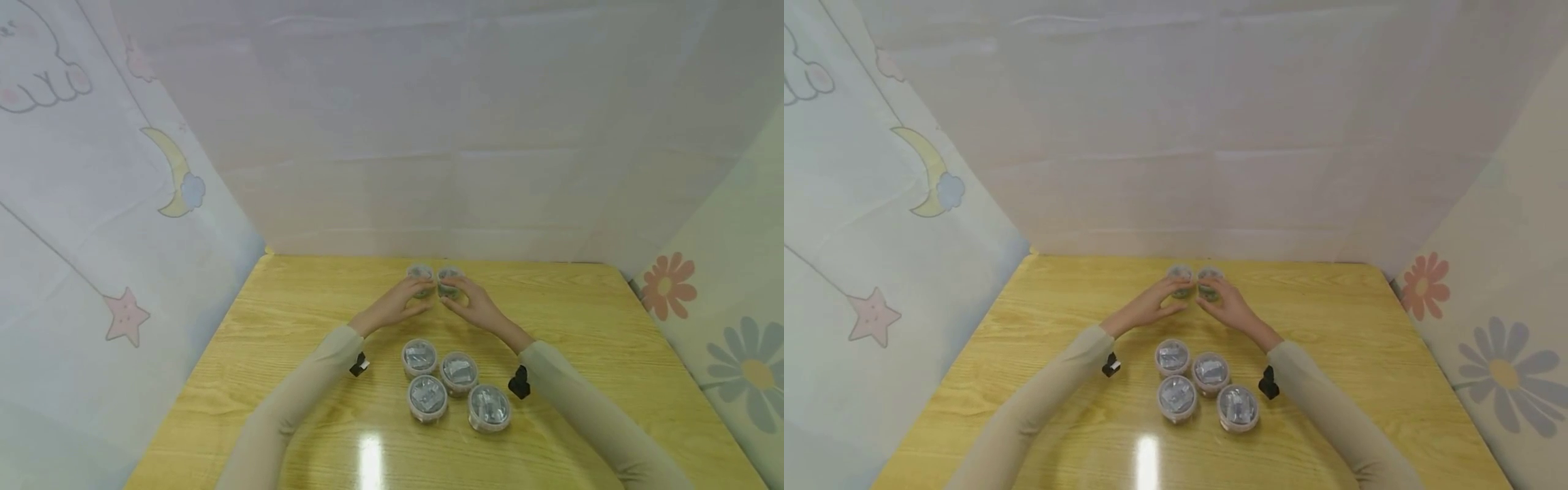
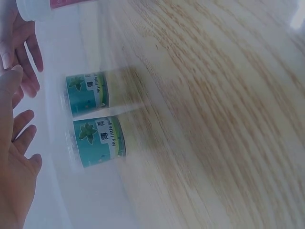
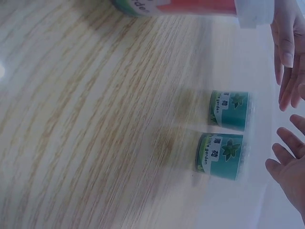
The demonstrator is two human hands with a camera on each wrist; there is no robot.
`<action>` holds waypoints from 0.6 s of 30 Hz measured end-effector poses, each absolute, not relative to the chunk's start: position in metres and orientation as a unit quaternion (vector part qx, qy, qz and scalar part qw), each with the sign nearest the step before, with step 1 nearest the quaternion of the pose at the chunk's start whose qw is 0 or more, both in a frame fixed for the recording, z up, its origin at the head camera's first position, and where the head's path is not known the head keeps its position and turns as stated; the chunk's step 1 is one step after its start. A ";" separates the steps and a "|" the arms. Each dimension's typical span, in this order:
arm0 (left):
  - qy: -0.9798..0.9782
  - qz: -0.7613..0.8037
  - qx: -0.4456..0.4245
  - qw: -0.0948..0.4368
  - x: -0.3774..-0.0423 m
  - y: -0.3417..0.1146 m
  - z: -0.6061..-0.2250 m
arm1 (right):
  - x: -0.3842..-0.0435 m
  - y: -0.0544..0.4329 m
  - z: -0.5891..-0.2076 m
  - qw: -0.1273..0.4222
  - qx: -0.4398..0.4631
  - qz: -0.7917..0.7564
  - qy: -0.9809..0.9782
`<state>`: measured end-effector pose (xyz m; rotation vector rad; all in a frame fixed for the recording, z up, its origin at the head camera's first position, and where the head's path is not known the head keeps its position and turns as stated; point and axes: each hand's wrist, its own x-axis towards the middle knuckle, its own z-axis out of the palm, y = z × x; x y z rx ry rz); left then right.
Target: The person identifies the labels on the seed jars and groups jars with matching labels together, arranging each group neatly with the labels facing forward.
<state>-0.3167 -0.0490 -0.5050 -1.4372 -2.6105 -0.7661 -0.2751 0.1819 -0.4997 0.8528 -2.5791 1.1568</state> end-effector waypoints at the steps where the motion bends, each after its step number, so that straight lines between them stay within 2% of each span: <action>1: -0.848 -0.248 -0.467 0.030 -0.316 -0.050 -0.506 | -0.275 0.182 -0.500 0.094 0.289 0.389 -0.870; 18: -0.836 -0.270 -0.478 0.010 -0.311 -0.059 -0.508 | -0.264 0.180 -0.496 0.065 0.314 0.385 -0.865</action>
